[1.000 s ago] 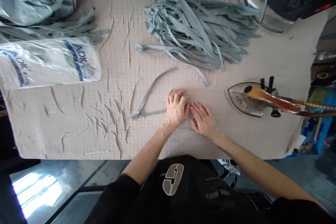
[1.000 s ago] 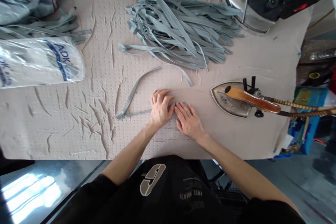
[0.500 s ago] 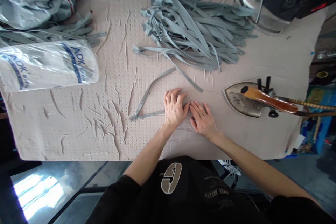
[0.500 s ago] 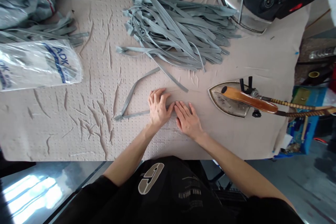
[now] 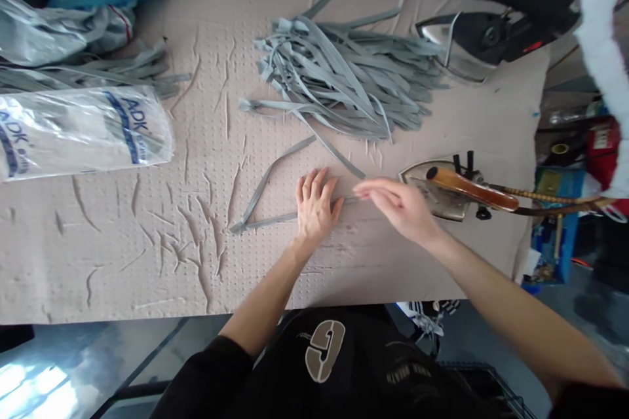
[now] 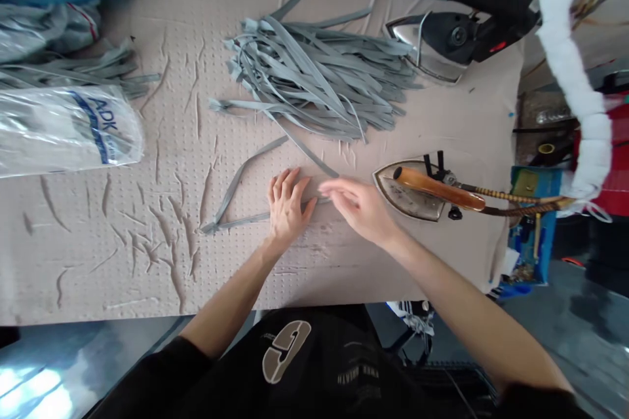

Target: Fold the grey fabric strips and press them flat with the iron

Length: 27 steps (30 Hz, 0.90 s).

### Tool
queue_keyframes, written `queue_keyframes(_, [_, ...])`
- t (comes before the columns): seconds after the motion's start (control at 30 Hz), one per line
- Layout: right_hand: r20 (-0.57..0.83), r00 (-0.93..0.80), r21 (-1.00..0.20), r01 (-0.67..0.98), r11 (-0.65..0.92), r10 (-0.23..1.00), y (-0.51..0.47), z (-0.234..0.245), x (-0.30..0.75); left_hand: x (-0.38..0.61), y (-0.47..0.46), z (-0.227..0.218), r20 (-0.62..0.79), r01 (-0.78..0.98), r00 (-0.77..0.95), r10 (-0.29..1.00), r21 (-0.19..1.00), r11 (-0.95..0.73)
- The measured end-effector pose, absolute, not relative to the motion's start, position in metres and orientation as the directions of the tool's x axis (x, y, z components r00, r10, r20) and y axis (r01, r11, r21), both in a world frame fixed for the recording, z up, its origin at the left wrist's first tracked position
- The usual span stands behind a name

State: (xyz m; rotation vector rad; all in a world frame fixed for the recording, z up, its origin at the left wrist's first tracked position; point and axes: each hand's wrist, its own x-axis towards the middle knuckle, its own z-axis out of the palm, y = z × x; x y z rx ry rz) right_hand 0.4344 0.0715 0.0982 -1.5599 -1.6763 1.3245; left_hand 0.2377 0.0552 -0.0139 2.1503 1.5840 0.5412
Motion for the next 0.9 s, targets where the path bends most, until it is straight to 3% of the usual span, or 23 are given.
queue_keyframes(0.07, [-0.416, -0.212, -0.886, 0.314, -0.341, 0.885, 0.092, 0.065, 0.403, 0.238, 0.055, -0.015, 0.082, 0.801, 0.273, 0.959, 0.533, -0.274])
queue_keyframes(0.13, [-0.418, -0.185, -0.883, 0.311, -0.350, 0.890, 0.111, 0.038, 0.383, 0.239, 0.055, -0.017, 0.091, 0.802, 0.265, 0.960, 0.533, -0.271])
queue_keyframes(0.47, [-0.199, 0.089, -0.806, 0.551, -0.214, 0.976, 0.213, 0.013, 0.423, 0.239, 0.055, -0.014, 0.103, 0.800, 0.278, 0.955, 0.526, -0.289])
queue_keyframes(0.53, [-0.179, 0.086, -0.760, 0.621, -0.193, 0.980, 0.221, 0.026, 0.426, 0.239, 0.055, -0.013, 0.104, 0.802, 0.275, 0.956, 0.524, -0.287])
queue_keyframes(0.63, [-0.133, -0.063, -0.711, 0.702, -0.051, 0.989, 0.200, 0.066, 0.434, 0.240, 0.056, -0.013, 0.090, 0.800, 0.272, 0.958, 0.533, -0.277])
queue_keyframes(0.7, [-0.005, -0.180, -0.591, 0.794, 0.143, 0.984, 0.169, 0.102, 0.450, 0.240, 0.056, -0.012, 0.078, 0.793, 0.274, 0.958, 0.546, -0.272])
queue_keyframes(0.77, [0.049, -0.274, -0.373, 0.887, 0.272, 0.960, 0.133, 0.131, 0.476, 0.241, 0.056, -0.011, 0.073, 0.788, 0.273, 0.959, 0.555, -0.267])
queue_keyframes(0.8, [0.039, -0.291, -0.266, 0.919, 0.291, 0.956, 0.115, 0.142, 0.491, 0.241, 0.056, -0.011, 0.073, 0.787, 0.270, 0.960, 0.557, -0.264])
queue_keyframes(0.9, [-0.158, -0.126, 0.079, 0.987, 0.140, 0.979, 0.075, 0.148, 0.538, 0.241, 0.056, -0.011, 0.074, 0.788, 0.258, 0.963, 0.561, -0.254])
